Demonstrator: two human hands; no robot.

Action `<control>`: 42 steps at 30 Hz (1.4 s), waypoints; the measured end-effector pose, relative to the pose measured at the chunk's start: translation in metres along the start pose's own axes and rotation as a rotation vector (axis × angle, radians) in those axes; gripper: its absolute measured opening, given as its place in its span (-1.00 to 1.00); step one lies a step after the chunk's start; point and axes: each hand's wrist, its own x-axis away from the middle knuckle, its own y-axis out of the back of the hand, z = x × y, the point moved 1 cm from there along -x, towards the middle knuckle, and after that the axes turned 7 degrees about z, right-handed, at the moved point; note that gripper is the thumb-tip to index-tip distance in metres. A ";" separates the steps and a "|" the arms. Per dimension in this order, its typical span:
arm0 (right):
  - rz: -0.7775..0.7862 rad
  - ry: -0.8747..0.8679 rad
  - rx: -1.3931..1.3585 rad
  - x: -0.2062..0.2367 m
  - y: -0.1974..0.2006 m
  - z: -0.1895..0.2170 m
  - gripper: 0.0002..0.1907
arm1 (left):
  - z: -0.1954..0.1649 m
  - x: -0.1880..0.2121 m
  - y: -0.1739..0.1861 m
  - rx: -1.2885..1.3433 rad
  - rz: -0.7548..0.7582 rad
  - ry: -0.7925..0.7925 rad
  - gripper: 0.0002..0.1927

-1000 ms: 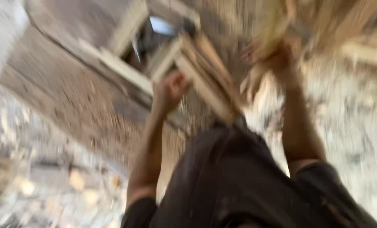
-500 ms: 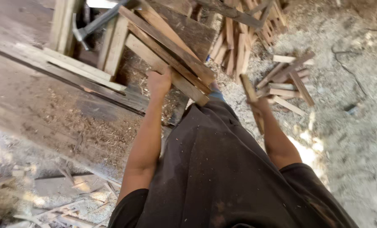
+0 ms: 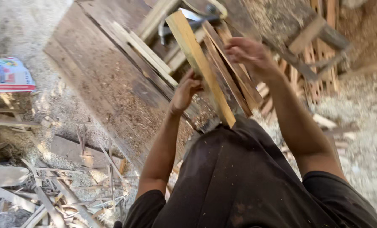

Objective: The person repeatedly shapes small wooden planks using a manual wooden hand plane on a workbench. They pick up each plank, run the plane along its length, and place the finished pieces into a growing stack on the bench.

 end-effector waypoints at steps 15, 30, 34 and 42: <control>0.665 0.142 0.441 -0.253 -0.242 0.090 -0.38 | -0.047 0.063 0.156 -0.632 -0.483 0.063 -0.58; 0.680 0.155 0.545 -0.336 -0.237 0.032 -0.37 | 0.000 -0.007 0.263 -1.022 -0.613 0.076 -0.44; 0.662 0.169 0.587 -0.357 -0.242 0.029 -0.37 | 0.000 -0.015 0.283 -1.032 -0.672 0.120 -0.50; 0.713 0.314 0.465 -0.356 -0.265 0.052 -0.51 | -0.069 -0.028 0.306 -0.810 -0.755 -0.396 -0.61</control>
